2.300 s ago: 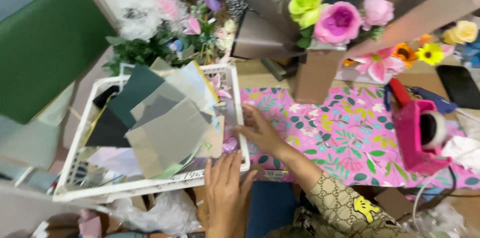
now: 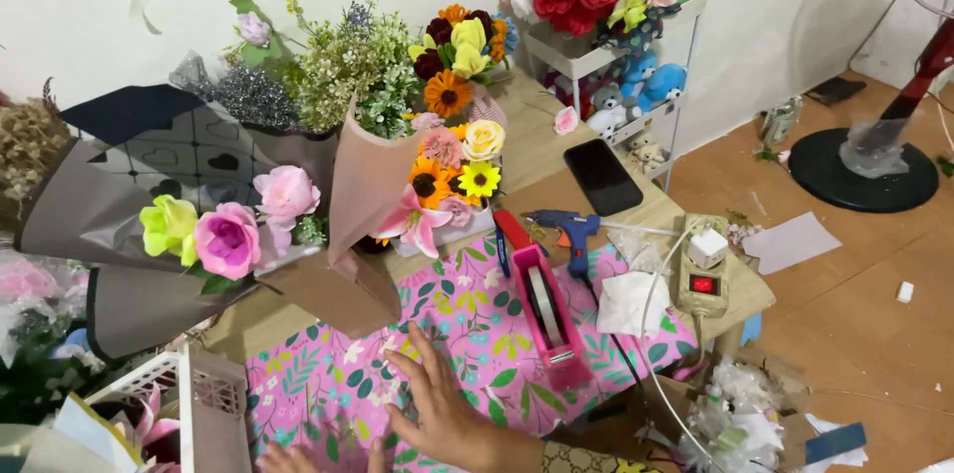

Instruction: The person sorts through a white plastic basket filled with various colored sheets of paper and cardstock. They pick up individual sheets, examine them, and place them into a small cardboard box or onto a stack on the table.

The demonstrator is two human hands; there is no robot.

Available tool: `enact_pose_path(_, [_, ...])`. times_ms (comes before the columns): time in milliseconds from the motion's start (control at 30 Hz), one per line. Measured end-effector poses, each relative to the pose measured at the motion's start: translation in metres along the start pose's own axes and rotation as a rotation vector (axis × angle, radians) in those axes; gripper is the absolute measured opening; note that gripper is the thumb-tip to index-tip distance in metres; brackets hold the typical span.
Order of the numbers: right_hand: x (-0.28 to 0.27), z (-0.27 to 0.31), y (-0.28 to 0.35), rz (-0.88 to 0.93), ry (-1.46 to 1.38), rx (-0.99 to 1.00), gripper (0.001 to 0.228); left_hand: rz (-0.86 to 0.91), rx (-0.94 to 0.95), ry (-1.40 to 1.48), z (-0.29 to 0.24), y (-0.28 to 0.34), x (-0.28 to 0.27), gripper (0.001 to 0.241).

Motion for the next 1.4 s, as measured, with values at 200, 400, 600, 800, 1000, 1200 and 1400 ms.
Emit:
enact_pose_path(200, [-0.002, -0.003, -0.001, 0.104, -0.041, 0.086, 0.076, 0.062, -0.059, 0.062, -0.002, 0.010, 0.002, 0.100])
enact_pose_path(400, [0.003, -0.009, -0.001, 0.027, -0.011, 0.044, 0.074, 0.110, -0.125, 0.126, 0.002, 0.016, 0.002, 0.109])
enact_pose_path(600, [0.005, -0.012, -0.004, 0.062, 0.061, 0.058, 0.076, 0.088, -0.040, 0.379, -0.017, -0.010, -0.007, 0.104])
enact_pose_path(800, [0.029, -0.058, -0.001, -0.135, 0.177, -0.110, 0.075, 0.111, 0.083, 0.212, -0.023, 0.003, -0.036, 0.096])
enact_pose_path(1000, [0.017, -0.035, -0.008, -0.227, 0.215, -0.214, 0.058, 0.159, 0.179, 0.366, -0.042, 0.005, -0.098, 0.047])
enact_pose_path(1200, [0.034, 0.003, -0.030, -0.226, 0.056, -0.155, 0.043, -0.072, 0.287, 0.149, -0.032, 0.006, -0.180, 0.015])
enact_pose_path(1400, [0.085, 0.105, -0.064, 0.003, -0.099, -0.315, 0.019, -0.399, 0.140, -0.227, 0.012, -0.024, -0.257, 0.013])
Point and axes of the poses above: each hand's wrist, its own y-axis away from the middle knuckle, its own x-axis out of the palm, z = x × y, the point moved 4 cm from there along -y, towards the middle knuckle, and after that the axes turned 6 degrees about x, right-handed, at the moved point
